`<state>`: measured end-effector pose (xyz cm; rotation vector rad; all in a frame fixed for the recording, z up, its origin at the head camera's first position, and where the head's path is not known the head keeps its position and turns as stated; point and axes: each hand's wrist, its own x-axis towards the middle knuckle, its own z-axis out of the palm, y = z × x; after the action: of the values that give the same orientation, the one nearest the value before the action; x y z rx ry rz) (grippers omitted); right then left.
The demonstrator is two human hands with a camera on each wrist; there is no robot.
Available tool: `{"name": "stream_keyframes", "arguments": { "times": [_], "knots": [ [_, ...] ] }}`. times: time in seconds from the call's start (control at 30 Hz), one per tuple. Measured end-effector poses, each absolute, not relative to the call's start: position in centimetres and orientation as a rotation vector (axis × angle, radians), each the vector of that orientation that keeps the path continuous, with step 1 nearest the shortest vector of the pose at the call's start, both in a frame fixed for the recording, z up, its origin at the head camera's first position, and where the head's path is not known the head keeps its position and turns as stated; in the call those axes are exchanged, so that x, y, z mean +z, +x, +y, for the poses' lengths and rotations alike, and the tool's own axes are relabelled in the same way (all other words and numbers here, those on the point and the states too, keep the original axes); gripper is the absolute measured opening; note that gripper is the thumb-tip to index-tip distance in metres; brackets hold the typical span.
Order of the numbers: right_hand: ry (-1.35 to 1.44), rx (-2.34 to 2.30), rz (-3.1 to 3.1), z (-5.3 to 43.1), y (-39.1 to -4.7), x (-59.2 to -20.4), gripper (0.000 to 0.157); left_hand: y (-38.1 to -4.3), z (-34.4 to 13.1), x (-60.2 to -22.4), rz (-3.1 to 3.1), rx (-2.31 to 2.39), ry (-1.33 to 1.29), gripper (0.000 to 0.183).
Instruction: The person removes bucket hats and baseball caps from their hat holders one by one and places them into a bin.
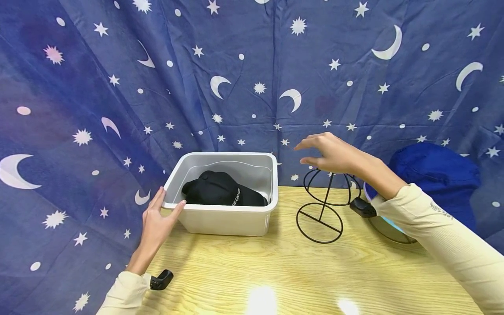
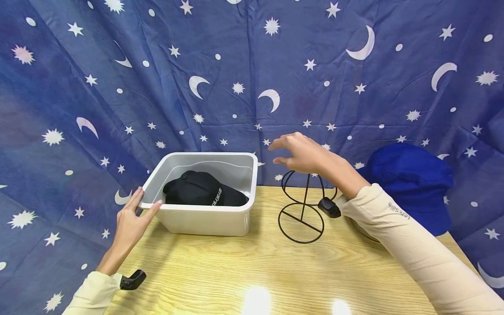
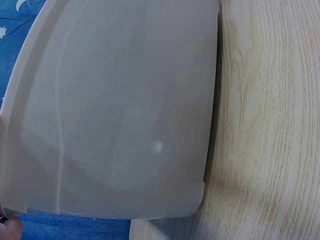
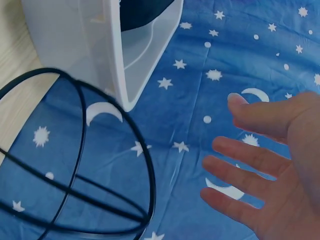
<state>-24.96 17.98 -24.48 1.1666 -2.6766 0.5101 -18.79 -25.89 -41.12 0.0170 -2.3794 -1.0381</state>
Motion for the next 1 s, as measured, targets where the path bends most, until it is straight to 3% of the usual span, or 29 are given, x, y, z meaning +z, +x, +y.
{"name": "stream_keyframes", "arguments": {
  "times": [1.0],
  "knots": [
    [0.984,0.415,-2.719,24.3,-22.9,-23.5,0.030,-18.7,-25.8,-41.1,-2.383,-1.064,0.010,0.076]
  ]
}}
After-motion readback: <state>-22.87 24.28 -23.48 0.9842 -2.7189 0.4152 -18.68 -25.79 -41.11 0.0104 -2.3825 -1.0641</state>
